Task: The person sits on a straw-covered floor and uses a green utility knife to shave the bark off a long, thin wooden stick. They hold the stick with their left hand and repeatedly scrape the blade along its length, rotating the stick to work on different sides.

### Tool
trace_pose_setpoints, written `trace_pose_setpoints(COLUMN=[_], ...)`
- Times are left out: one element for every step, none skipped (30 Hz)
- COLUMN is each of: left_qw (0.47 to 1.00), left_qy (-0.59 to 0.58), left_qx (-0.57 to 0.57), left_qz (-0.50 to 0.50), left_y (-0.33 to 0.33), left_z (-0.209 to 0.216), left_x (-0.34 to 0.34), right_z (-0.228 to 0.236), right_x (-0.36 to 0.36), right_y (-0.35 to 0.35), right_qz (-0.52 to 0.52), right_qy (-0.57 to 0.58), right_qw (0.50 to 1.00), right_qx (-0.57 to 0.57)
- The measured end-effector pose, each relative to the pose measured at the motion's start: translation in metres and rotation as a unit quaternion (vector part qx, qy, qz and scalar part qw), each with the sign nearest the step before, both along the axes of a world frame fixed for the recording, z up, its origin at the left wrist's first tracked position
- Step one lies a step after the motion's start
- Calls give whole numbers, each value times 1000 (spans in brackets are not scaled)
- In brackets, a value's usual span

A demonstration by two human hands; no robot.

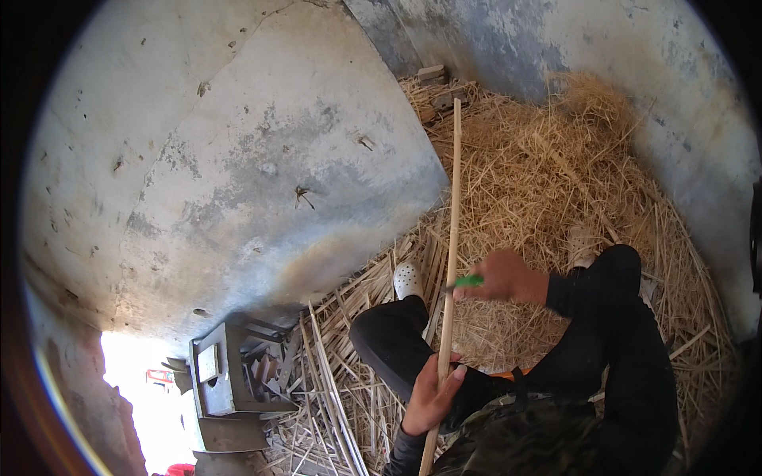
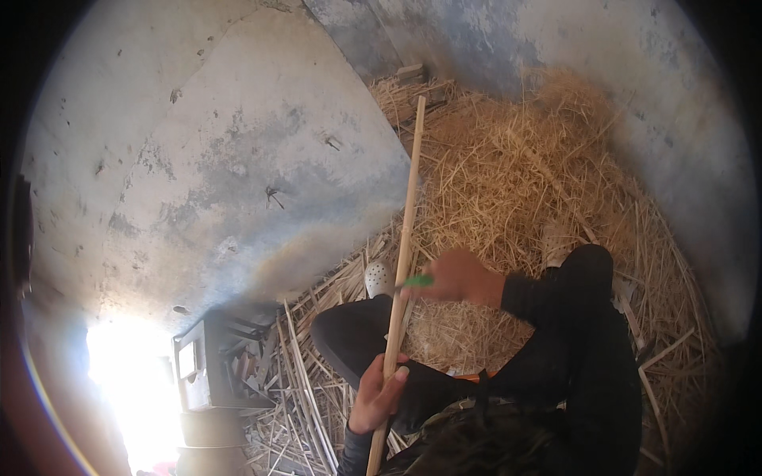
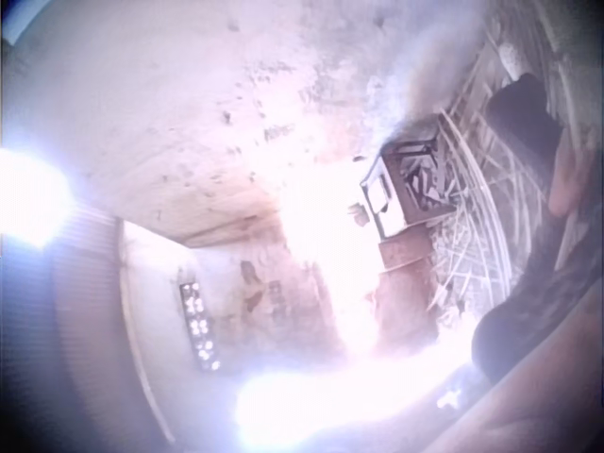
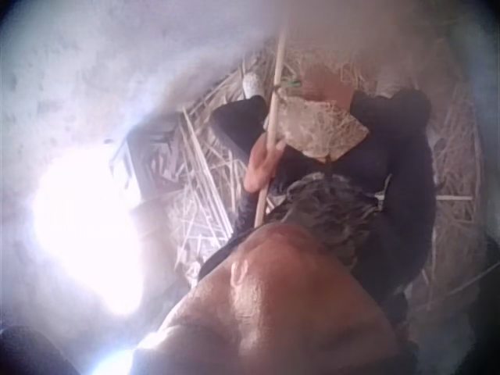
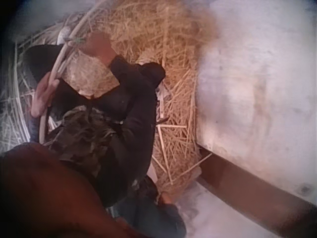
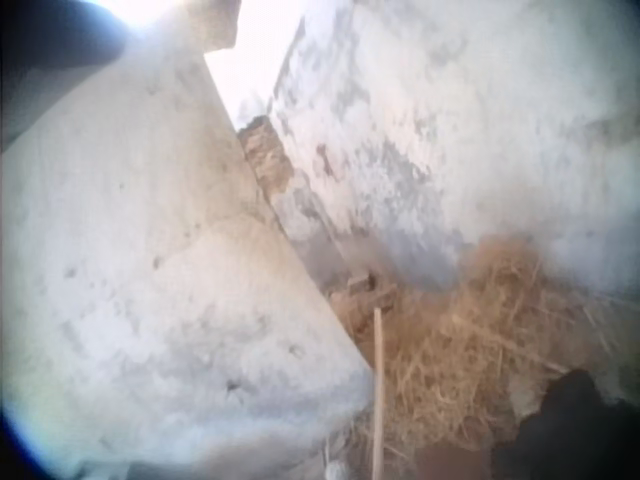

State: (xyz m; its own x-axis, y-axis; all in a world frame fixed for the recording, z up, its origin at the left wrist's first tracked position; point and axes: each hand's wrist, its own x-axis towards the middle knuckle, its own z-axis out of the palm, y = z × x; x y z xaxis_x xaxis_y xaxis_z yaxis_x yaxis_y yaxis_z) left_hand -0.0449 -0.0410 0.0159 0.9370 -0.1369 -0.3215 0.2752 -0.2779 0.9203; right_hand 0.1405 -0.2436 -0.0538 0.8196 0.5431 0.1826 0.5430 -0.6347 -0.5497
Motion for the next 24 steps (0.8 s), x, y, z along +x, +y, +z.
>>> trace_pose_setpoints(left_qw=[1000, 999, 997, 999, 999, 998, 998, 997, 995, 995, 994, 993, 992, 991, 990, 990, 989, 989, 989, 990, 992, 991, 992, 992], left_qy=[-11, -34, -50, -37, -24, -21, -14, -7, 1, 8, 16, 26, 36, 46, 47, 50, 65, 75, 51, 17, -8, -38, -21, -8], left_qx=[10, 26, 42, 15, -11, -41, -60, -80, -98, -103, -109, -113, -120, -127, -132, -131, -132, -127, -139, -139, -128, -126, -122, -123], left_qz=[-4, -17, -31, -30, -29, -31, -23, -16, -6, -6, -7, -3, -10, -16, -19, -10, -3, 9, 2, -12, -15, -29, -25, -26], left_y=[-1, -2, -2, -1, 1, 1, 1, 1, 0, -1, -3, -4, -3, -1, 1, 1, 1, 3, 4, 3, 3, 3, 5, 3], left_z=[0, 2, 3, 1, -2, -4, -2, 1, 4, 8, 11, 11, 7, 2, -1, 2, 7, 11, 10, 6, 1, -1, 1, 3], left_x=[1, 3, 1, -1, -2, 2, 3, 4, 2, 0, -3, -7, -12, -16, -16, -11, -10, -9, -10, -8, -12, -12, -13, -10], right_z=[-2, -5, -8, -10, -9, -4, -2, -1, -2, -8, -17, -22, -19, -17, -10, -4, -7, -7, -5, -3, -8, -5, 0, 5], right_x=[2, 6, 5, 6, 9, 14, 17, 20, 23, 35, 54, 68, 69, 68, 70, 56, 21, 4, 4, 6, 6, 16, 33, 44], right_y=[-1, -4, -4, -4, -3, -5, -5, -5, -4, -9, -19, -27, -31, -36, -35, -27, -11, 1, -1, -5, 0, -6, -16, -26], right_qz=[7, 15, 21, 25, 28, 30, 19, 8, -1, -64, -127, -185, -170, -154, -134, -92, -53, -8, -12, -16, -12, -29, -45, -65], right_qy=[-63, -126, -182, -185, -188, -201, -216, -231, -246, -145, -42, 64, 52, 39, 18, -16, -38, -64, -91, -118, -135, -130, -124, -124], right_qw=[998, 992, 983, 982, 981, 978, 975, 972, 968, 986, 990, 980, 984, 987, 991, 996, 998, 998, 996, 993, 991, 991, 991, 989], right_qx=[3, 5, 9, 20, 31, 38, 41, 44, 49, 44, 40, 38, 20, 2, -11, -8, -9, -3, -7, -10, -1, -15, -28, -47])
